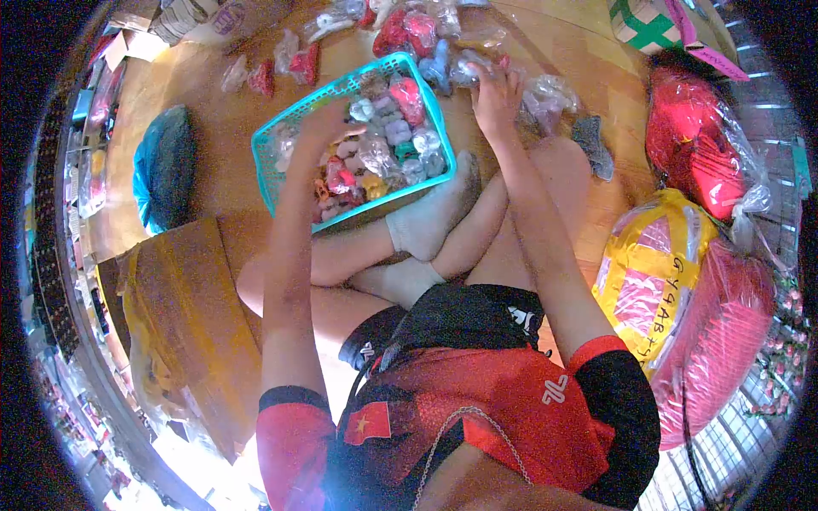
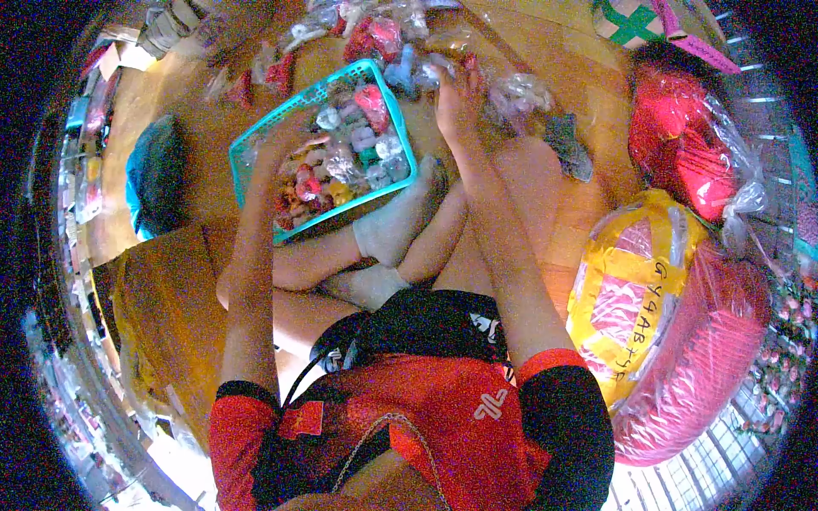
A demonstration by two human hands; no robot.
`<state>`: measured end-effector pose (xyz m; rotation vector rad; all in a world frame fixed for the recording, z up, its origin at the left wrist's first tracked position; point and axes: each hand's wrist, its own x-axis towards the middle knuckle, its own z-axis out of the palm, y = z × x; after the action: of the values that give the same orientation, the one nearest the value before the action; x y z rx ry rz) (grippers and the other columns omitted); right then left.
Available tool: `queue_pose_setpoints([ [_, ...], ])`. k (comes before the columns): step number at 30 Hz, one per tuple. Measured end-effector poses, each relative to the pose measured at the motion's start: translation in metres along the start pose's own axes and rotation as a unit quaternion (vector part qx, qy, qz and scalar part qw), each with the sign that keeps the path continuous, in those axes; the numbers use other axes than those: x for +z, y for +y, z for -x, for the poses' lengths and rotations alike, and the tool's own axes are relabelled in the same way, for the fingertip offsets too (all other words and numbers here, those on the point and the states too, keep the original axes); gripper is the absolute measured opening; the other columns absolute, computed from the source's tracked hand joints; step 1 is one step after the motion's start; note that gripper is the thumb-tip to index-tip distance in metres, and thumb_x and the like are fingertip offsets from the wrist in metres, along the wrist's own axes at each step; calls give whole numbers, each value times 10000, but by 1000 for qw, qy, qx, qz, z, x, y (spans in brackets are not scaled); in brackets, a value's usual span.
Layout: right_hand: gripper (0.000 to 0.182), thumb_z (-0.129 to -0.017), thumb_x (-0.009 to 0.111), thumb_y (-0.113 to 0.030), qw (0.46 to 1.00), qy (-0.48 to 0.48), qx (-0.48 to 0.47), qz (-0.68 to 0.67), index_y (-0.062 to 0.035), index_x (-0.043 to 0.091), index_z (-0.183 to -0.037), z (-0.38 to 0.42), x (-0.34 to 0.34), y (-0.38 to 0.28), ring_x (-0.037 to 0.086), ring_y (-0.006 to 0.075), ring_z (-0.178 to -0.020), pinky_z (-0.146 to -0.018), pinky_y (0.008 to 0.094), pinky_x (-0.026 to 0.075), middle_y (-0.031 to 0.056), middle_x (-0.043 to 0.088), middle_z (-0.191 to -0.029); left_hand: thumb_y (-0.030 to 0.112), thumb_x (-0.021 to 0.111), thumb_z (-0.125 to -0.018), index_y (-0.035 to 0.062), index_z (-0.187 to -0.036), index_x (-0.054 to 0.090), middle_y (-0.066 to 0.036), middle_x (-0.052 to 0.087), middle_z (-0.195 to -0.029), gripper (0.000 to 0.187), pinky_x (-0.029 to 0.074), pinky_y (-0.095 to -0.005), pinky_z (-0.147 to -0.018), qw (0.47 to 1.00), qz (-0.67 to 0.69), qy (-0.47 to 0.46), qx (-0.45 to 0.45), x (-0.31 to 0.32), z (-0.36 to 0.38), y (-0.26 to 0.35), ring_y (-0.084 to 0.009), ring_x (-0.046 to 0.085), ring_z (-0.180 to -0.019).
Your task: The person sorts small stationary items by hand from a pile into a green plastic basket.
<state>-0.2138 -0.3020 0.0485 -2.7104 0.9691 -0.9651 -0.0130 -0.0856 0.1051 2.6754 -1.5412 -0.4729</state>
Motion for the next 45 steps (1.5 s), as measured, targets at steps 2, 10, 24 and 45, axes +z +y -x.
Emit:
queue_pose_setpoints([
  [2,273,-718,595,-160,999,-27,23,4,-204,561,-986,-2,5,3,498,294,-918,-845,463,333,98,567,-944,390,656,-673,102,-1126,487,-157,526,-1091,562,414,-403,-824,998,29,52,29,-14,12,-8,-318,514,-990],
  [10,111,-786,544,-144,969,101,7,-225,-69,536,-868,-2,-55,-27,507,249,-728,-694,356,375,92,543,-777,303,615,-753,87,-1143,486,-119,537,-1094,463,414,-356,-826,957,258,128,34,-77,62,40,-250,520,-995],
  [24,215,-819,519,-79,808,-161,-44,-565,-24,470,-1021,34,-45,-83,552,167,-835,-740,288,438,84,567,-909,122,702,-640,114,-1091,532,-105,557,-1046,482,483,-320,-735,905,360,227,15,-23,54,68,-215,548,-922],
  [45,128,-762,548,-46,879,-218,-100,-413,-75,548,-887,30,-18,-78,523,180,-604,-584,295,436,75,537,-783,250,677,-663,15,-940,541,-166,563,-947,388,449,-391,-734,976,92,200,-6,13,18,-18,-332,542,-880],
])
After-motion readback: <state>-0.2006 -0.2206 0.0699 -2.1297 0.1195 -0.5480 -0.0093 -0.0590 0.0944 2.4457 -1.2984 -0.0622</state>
